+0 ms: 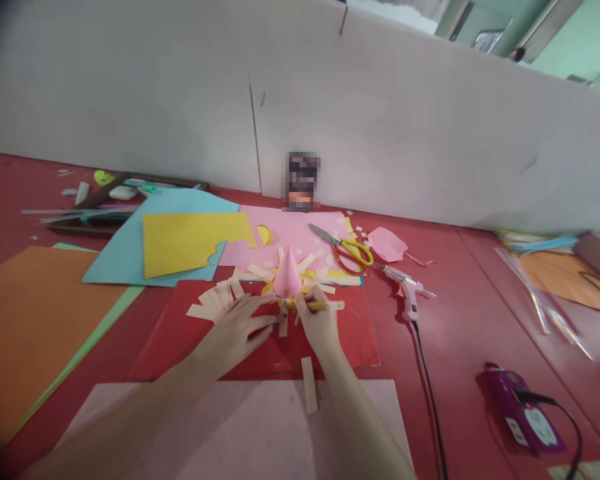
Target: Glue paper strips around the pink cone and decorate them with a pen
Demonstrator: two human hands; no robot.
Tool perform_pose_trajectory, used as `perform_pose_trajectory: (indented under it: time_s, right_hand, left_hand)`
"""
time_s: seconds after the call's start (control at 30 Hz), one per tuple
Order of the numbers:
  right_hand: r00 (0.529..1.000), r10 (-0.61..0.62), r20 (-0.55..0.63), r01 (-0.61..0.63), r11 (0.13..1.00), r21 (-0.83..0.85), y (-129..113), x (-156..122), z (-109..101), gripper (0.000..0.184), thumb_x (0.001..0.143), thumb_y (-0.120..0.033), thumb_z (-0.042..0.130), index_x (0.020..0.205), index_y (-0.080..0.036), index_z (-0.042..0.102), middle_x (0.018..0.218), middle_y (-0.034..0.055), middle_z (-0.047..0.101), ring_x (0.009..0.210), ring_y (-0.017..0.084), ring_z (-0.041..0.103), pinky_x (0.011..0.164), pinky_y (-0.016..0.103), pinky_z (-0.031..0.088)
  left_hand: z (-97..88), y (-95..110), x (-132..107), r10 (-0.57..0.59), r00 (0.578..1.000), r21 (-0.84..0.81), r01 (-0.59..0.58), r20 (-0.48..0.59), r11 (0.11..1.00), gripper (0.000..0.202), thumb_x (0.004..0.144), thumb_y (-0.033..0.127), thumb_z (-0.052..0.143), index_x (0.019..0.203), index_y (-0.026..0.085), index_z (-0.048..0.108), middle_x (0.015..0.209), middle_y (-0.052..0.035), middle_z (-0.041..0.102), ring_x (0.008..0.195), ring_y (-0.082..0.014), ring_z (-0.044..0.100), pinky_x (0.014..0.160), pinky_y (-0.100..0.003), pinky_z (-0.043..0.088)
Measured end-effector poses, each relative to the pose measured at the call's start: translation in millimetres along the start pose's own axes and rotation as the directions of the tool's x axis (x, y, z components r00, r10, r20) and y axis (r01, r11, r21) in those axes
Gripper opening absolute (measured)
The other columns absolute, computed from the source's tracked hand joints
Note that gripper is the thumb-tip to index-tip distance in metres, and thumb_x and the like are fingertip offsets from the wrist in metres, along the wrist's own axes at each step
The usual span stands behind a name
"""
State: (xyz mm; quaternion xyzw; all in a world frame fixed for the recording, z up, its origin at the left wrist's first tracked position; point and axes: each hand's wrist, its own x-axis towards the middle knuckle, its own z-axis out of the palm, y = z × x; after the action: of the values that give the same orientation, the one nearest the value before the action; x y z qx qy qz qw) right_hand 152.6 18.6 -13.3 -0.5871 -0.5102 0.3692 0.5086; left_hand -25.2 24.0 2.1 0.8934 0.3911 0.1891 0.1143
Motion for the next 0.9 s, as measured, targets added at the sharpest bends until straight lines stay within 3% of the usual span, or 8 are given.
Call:
perform_pose_trajectory:
  time_s: [0.1, 0.3, 0.47, 0.63, 0.77, 0.9]
  right_hand:
    - [1.000, 0.001, 0.017, -0.002, 1.000, 0.031, 0.9, 0.2, 0.2, 0.025, 0.079, -0.036, 0.053, 0.063, -0.023, 0.039, 0.043, -0.0085, 0.049, 0.038, 0.009, 0.047, 0.044, 0.021, 0.036]
    - [1.000, 0.003, -0.019, -0.004, 1.000, -0.026, -0.1, 0.5, 0.0, 0.028, 0.079, -0.036, 0.052, 0.059, -0.023, 0.036, 0.036, -0.0103, 0.040, 0.032, 0.008, 0.040, 0.040, 0.021, 0.033]
    - [1.000, 0.005, 0.026, -0.005, 1.000, 0.016, -0.2, -0.1, 1.3, 0.027, 0.079, -0.038, 0.053, 0.062, -0.023, 0.038, 0.040, -0.0088, 0.046, 0.035, 0.008, 0.045, 0.042, 0.021, 0.035]
    - [1.000, 0.008, -0.005, -0.007, 0.998, 0.062, -0.2, -0.3, 1.7, 0.031, 0.078, -0.041, 0.054, 0.061, -0.023, 0.036, 0.039, -0.0093, 0.044, 0.033, 0.008, 0.044, 0.039, 0.021, 0.034]
    - [1.000, 0.024, -0.002, -0.023, 0.985, 0.173, -1.4, -0.8, 0.6, 0.027, 0.082, -0.045, 0.049, 0.069, -0.022, 0.042, 0.044, -0.0076, 0.050, 0.037, 0.009, 0.048, 0.039, 0.021, 0.034]
    - [0.999, 0.011, 0.038, -0.016, 0.990, 0.143, 0.8, -1.0, 0.0, 0.028, 0.082, -0.045, 0.050, 0.069, -0.021, 0.045, 0.046, -0.0062, 0.051, 0.040, 0.009, 0.049, 0.042, 0.021, 0.036]
  left_hand:
    - [0.4, -0.5, -0.8, 0.006, 1.000, -0.001, -0.006, -0.005, 1.000, 0.020, 0.084, 0.021, 0.049, 0.091, 0.024, 0.067, 0.121, -0.0034, 0.053, 0.102, -0.0229, 0.051, 0.091, -0.045, 0.041]
    - [0.2, -0.5, 0.0, 0.004, 1.000, -0.003, -0.004, -0.001, 1.000, 0.020, 0.084, 0.021, 0.049, 0.091, 0.024, 0.067, 0.121, -0.0033, 0.053, 0.103, -0.0226, 0.051, 0.092, -0.045, 0.041]
    - [-0.1, 0.0, -0.2, 0.007, 1.000, -0.003, -0.007, -0.006, 1.000, 0.019, 0.084, 0.021, 0.049, 0.090, 0.025, 0.067, 0.121, -0.0020, 0.053, 0.101, -0.0215, 0.051, 0.091, -0.044, 0.041]
    - [-1.1, 0.3, 0.1, 0.007, 1.000, -0.014, -0.007, -0.010, 1.000, 0.020, 0.084, 0.020, 0.048, 0.089, 0.025, 0.067, 0.121, -0.0018, 0.053, 0.100, -0.0213, 0.051, 0.090, -0.044, 0.041]
    - [-1.7, 0.9, 0.4, -0.003, 1.000, -0.023, 0.003, -0.005, 1.000, 0.020, 0.084, 0.021, 0.048, 0.089, 0.025, 0.068, 0.121, -0.0029, 0.053, 0.103, -0.0224, 0.051, 0.093, -0.046, 0.040]
    - [-2.0, 1.5, -0.2, -0.014, 1.000, -0.072, 0.014, 0.004, 0.997, 0.020, 0.085, 0.027, 0.048, 0.085, 0.026, 0.069, 0.122, -0.0029, 0.053, 0.106, -0.0223, 0.051, 0.100, -0.050, 0.034]
